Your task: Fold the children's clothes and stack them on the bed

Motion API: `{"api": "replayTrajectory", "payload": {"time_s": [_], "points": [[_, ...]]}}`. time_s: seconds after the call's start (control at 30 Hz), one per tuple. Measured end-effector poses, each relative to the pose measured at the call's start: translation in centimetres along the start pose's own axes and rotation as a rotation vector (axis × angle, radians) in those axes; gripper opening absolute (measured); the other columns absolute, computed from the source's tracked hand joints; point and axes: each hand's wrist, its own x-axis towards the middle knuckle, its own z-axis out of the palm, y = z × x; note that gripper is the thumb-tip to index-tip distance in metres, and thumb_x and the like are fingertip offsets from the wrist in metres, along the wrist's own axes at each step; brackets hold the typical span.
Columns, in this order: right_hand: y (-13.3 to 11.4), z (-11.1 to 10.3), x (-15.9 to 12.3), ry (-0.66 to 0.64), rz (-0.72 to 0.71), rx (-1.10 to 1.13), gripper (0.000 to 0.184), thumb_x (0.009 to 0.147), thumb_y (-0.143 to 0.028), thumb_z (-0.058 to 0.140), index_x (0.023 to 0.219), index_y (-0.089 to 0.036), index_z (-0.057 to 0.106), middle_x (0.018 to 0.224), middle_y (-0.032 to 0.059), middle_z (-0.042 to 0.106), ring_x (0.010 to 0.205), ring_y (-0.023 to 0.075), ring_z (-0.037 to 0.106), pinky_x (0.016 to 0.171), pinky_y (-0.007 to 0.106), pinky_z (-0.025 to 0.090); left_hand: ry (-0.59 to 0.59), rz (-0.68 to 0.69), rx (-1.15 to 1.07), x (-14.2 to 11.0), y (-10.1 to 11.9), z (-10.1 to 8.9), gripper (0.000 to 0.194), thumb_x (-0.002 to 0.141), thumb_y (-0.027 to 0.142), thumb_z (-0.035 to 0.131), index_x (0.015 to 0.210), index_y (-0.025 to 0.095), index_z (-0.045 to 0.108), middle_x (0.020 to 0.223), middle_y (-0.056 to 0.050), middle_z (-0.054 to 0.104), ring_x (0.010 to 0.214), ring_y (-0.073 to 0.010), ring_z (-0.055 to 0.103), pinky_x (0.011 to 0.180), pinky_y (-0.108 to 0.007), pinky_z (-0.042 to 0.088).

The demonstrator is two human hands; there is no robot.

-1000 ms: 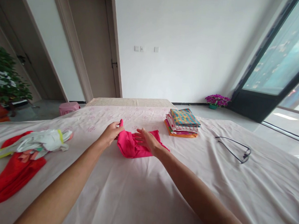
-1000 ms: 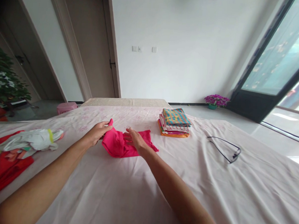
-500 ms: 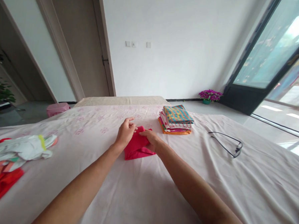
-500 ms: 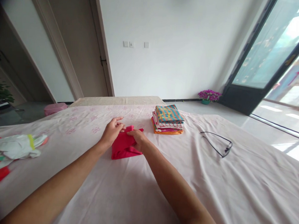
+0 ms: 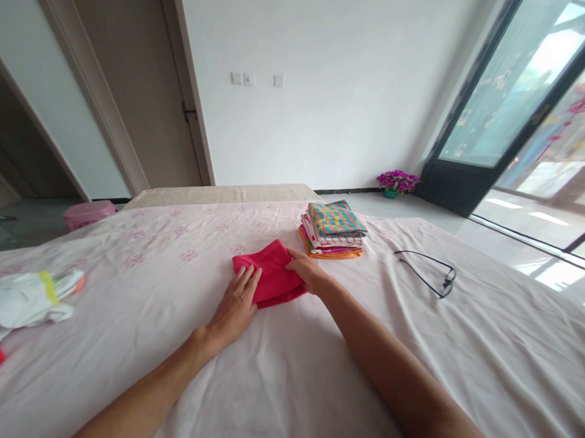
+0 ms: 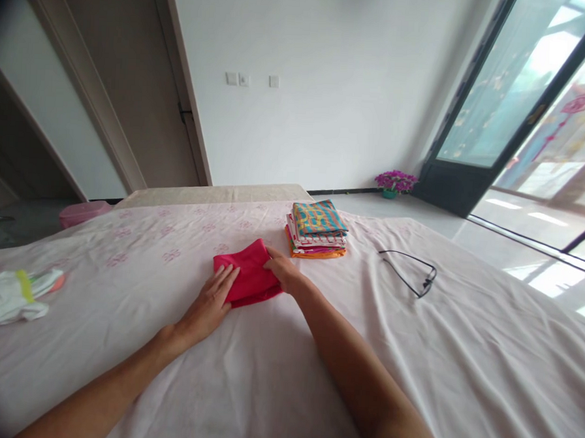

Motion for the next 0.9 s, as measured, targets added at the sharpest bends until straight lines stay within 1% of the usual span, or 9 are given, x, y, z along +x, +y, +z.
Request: {"api": "replayTrajectory", "payload": {"time_s": [0.1,0.2,0.27,0.37,0.47,0.53,0.63,0.77,0.9], "points": [[0.2,-0.8,-0.1,0.075,0.044,-0.15,0.075,0.06,-0.008,0.05,0.132,-0.026,0.055,0.073,-0.0006,0.069,0.061,0.0178,0.065,0.06,0.03,0.054,-0.075,-0.001,0.081,-0.1,1.0,-0.5,0.067,0.083,0.006,0.041,0.149,0.014,0.038,0.157,-0.017,0.034,0.149,-0.0305,0.02,0.119,-0.051,0.026],[0.0,-1.5,-0.1,0.211,0.041,-0.457,0.073,0.068,-0.009,0.05,0.139,-0.023,0.051,0.077,0.0032,0.07,0.065,0.0192,0.065,0.062,0.031,0.053,-0.183,-0.045,0.099,0.4,1.6,-1.7,0.062,0.086,0.021,0.05,0.147,0.019,0.043,0.157,-0.016,0.035,0.148,-0.0341,0.024,0.117,-0.057,0.024],[-0.3,-1.8,-0.2,0.328,-0.044,-0.762,0.068,0.073,-0.01,0.049,0.14,-0.021,0.051,0.096,0.0079,0.072,0.084,0.0227,0.067,0.074,0.034,0.053,-0.207,-0.083,0.046,1.2,1.5,-2.6,0.053,0.091,0.034,0.048,0.143,0.022,0.049,0.153,-0.013,0.043,0.145,-0.0326,0.031,0.116,-0.057,0.026],[-0.6,-1.3,-0.7,0.455,-0.261,-1.208,0.062,0.08,-0.012,0.046,0.141,-0.021,0.05,0.13,0.0113,0.062,0.115,0.027,0.059,0.096,0.04,0.046,-0.087,-0.133,-0.027,2.9,0.8,-3.2,0.048,0.099,0.039,0.032,0.133,0.02,0.059,0.142,-0.01,0.056,0.138,-0.0254,0.044,0.116,-0.048,0.03],[-0.1,0.2,-1.1,0.378,-0.471,-1.45,0.056,0.091,-0.018,0.039,0.147,-0.02,0.044,0.147,0.0105,0.049,0.133,0.026,0.046,0.109,0.041,0.036,0.039,-0.198,0.078,4.5,0.3,-2.2,0.049,0.099,0.032,0.029,0.133,0.013,0.058,0.142,-0.014,0.055,0.138,-0.0258,0.043,0.117,-0.045,0.028],[0.9,0.9,-1.0,0.268,-0.541,-1.545,0.053,0.097,-0.026,0.036,0.149,-0.02,0.039,0.155,0.0088,0.039,0.142,0.0245,0.033,0.115,0.041,0.028,0.019,-0.229,0.175,4.9,0.3,-1.1,0.05,0.098,0.031,0.031,0.136,0.009,0.055,0.145,-0.018,0.052,0.14,-0.0293,0.04,0.116,-0.047,0.028],[2.6,0.8,-0.4,0.135,-0.474,-1.654,0.055,0.101,-0.041,0.034,0.151,-0.019,0.036,0.159,0.0105,0.032,0.147,0.0258,0.024,0.118,0.047,0.022,-0.057,-0.262,0.26,4.8,0.5,0.5,0.053,0.096,0.036,0.038,0.142,0.011,0.049,0.149,-0.021,0.046,0.141,-0.0342,0.038,0.114,-0.051,0.03],[3.6,-1.1,0.3,0.084,-0.383,-1.693,0.061,0.102,-0.047,0.03,0.154,-0.016,0.03,0.16,0.0134,0.025,0.147,0.0273,0.024,0.117,0.05,0.022,-0.101,-0.31,0.296,4.1,0.3,0.8,0.058,0.095,0.047,0.041,0.147,0.021,0.044,0.153,-0.019,0.04,0.141,-0.0369,0.036,0.109,-0.057,0.033],[3.3,-3.0,0.4,0.097,-0.348,-1.612,0.059,0.102,-0.044,0.028,0.155,-0.016,0.029,0.159,0.0118,0.029,0.147,0.0273,0.025,0.119,0.049,0.019,-0.029,-0.239,0.327,3.3,0.3,0.2,0.056,0.095,0.047,0.041,0.143,0.02,0.048,0.15,-0.02,0.044,0.139,-0.0384,0.038,0.109,-0.06,0.032]]}}
